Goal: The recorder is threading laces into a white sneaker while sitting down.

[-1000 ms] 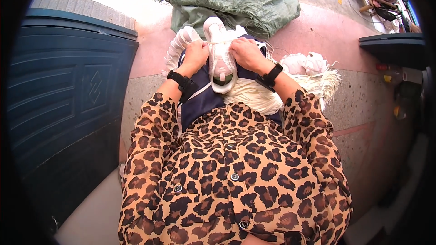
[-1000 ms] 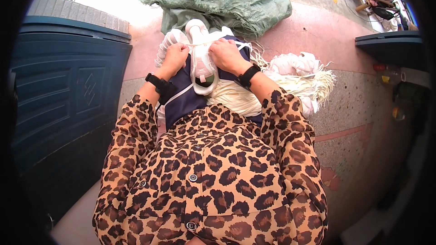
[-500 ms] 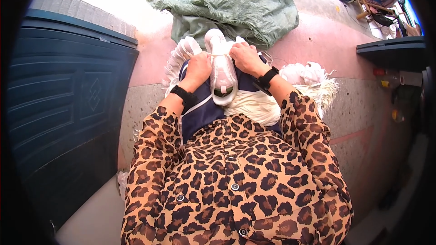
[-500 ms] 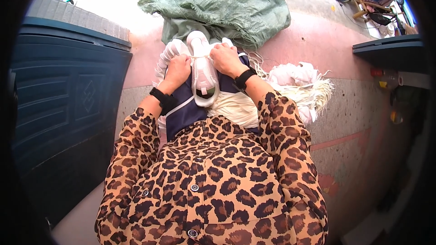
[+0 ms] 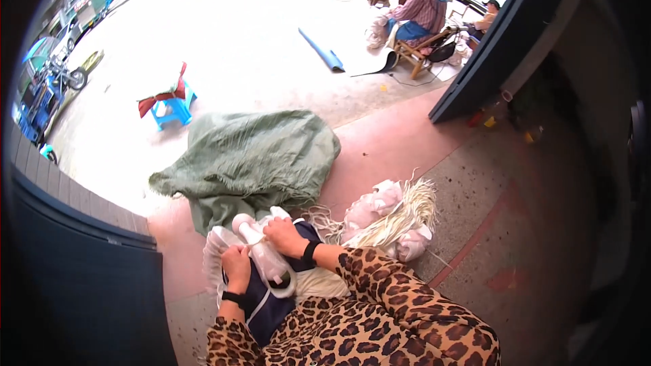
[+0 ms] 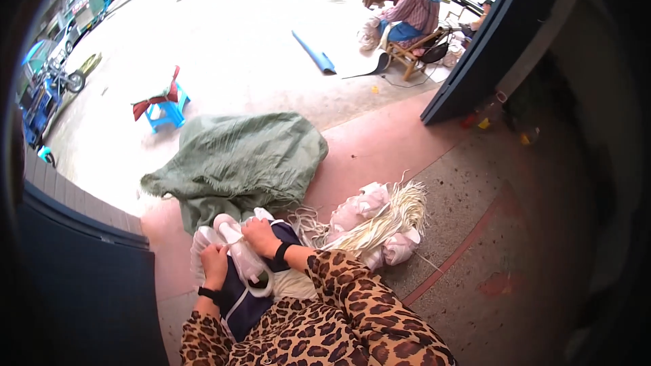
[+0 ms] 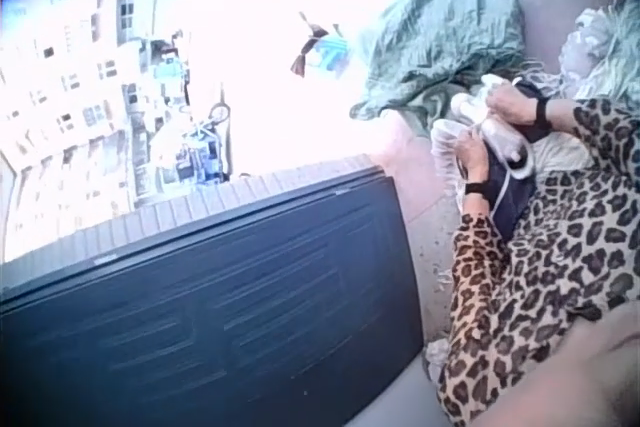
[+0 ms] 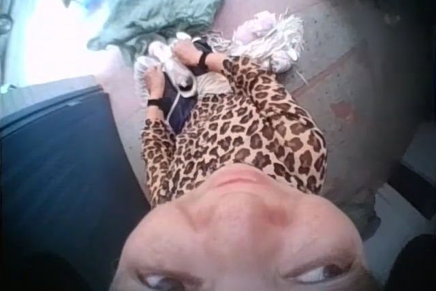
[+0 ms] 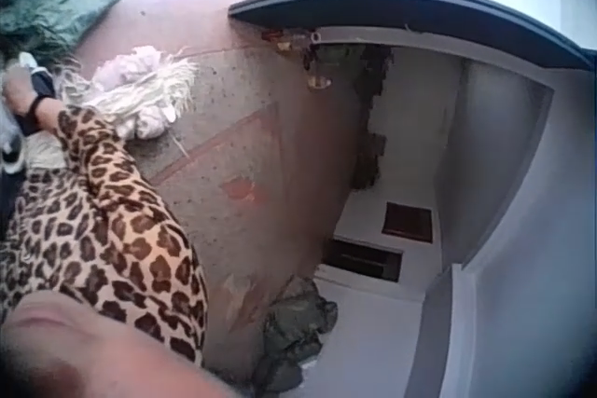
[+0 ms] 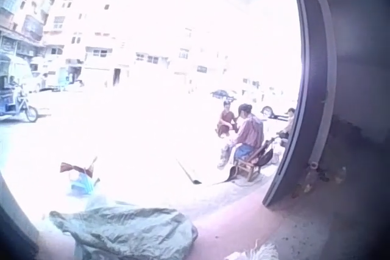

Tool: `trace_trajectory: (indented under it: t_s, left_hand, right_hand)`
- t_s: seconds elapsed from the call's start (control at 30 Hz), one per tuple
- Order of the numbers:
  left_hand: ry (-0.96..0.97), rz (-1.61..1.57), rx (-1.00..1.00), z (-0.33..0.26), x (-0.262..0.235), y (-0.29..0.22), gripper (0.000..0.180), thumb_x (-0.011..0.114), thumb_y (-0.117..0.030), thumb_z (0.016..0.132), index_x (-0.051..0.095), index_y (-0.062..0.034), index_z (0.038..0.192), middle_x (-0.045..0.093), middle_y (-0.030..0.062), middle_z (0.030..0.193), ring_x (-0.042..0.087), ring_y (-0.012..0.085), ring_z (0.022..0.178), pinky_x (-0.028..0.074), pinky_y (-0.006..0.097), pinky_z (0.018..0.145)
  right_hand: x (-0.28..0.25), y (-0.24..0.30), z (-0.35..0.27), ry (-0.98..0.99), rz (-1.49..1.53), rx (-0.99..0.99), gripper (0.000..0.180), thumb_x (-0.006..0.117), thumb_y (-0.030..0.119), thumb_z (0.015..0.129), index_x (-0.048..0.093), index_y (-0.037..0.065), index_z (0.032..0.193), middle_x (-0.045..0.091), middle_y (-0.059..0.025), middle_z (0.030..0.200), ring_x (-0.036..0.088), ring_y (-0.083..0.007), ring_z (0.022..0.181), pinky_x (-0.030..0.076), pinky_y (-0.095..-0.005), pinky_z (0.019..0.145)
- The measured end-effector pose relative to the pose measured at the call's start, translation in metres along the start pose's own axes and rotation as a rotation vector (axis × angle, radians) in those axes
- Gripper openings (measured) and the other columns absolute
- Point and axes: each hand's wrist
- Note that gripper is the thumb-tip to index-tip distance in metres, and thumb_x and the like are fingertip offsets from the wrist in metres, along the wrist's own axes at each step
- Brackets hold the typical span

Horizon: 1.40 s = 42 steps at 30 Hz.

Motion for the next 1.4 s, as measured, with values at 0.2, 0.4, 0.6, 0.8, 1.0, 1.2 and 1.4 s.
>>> trace_trajectory:
  t_s: [0.2,0.4,0.6,0.8,1.0,1.2,1.4]
  left_hand:
    - [0.100,0.006,0.094,-0.001,-0.001,-0.012,0.027,0.064,-0.018,0.070,0.057,0.0052,0.082,0.057,0.0241,0.080,0.055,0.0387,0.076,0.042,0.042,0.067]
    - [0.127,0.017,0.176,0.000,-0.001,-0.002,0.029,0.067,-0.017,0.065,0.055,0.0039,0.081,0.056,0.0228,0.079,0.054,0.0386,0.078,0.042,0.043,0.068]
    - [0.169,0.020,0.126,-0.005,0.007,-0.004,0.022,0.053,-0.010,0.064,0.054,0.0037,0.082,0.056,0.0232,0.079,0.053,0.0390,0.077,0.042,0.044,0.070]
    - [0.211,-0.018,0.144,0.000,0.002,-0.002,0.021,0.050,-0.008,0.064,0.054,0.0030,0.082,0.055,0.0241,0.080,0.053,0.0402,0.077,0.042,0.044,0.070]
    - [0.185,-0.094,0.187,0.000,0.005,0.006,0.023,0.050,-0.008,0.064,0.056,0.0028,0.084,0.056,0.0226,0.080,0.054,0.0388,0.077,0.043,0.044,0.071]
    - [0.123,-0.106,0.236,-0.006,0.003,0.001,0.023,0.050,-0.006,0.065,0.057,0.0019,0.086,0.057,0.0203,0.081,0.054,0.0370,0.077,0.043,0.042,0.071]
    - [0.111,-0.066,0.294,-0.009,0.003,-0.006,0.023,0.047,-0.003,0.067,0.056,0.0014,0.088,0.056,0.0197,0.083,0.054,0.0361,0.079,0.043,0.041,0.071]
  right_hand:
    - [-0.010,-0.004,-0.003,-0.014,-0.037,-0.094,0.023,0.058,0.030,0.071,0.060,0.008,0.071,0.055,-0.0080,0.075,0.051,-0.0241,0.078,0.036,-0.0368,0.066]
    - [-0.013,-0.009,0.001,0.162,0.003,-0.128,0.034,0.060,0.038,0.070,0.063,0.004,0.076,0.056,-0.0111,0.082,0.050,-0.0264,0.087,0.037,-0.0411,0.068]
    - [-0.006,-0.008,0.006,0.314,-0.023,-0.089,0.024,0.054,0.023,0.068,0.064,0.004,0.078,0.057,-0.0143,0.085,0.051,-0.0296,0.087,0.038,-0.0451,0.069]
    - [0.004,-0.011,0.002,0.187,-0.006,-0.199,0.017,0.053,0.019,0.067,0.058,0.004,0.072,0.054,-0.0124,0.079,0.051,-0.0275,0.081,0.037,-0.0427,0.065]
    - [0.004,-0.015,-0.002,0.137,0.014,-0.267,0.014,0.054,0.018,0.067,0.056,0.005,0.073,0.052,-0.0100,0.077,0.050,-0.0257,0.079,0.036,-0.0402,0.062]
    - [-0.001,-0.018,-0.003,0.098,0.037,-0.309,0.015,0.055,0.017,0.066,0.056,0.006,0.075,0.051,-0.0092,0.078,0.050,-0.0249,0.079,0.037,-0.0388,0.062]
    - [-0.014,-0.021,-0.005,0.159,0.055,-0.306,0.017,0.056,0.017,0.066,0.056,0.004,0.077,0.051,-0.0096,0.080,0.050,-0.0254,0.080,0.038,-0.0390,0.062]
Point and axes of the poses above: each hand's wrist, its own z-axis towards the middle knuckle, its own x-axis out of the palm, y = z × x
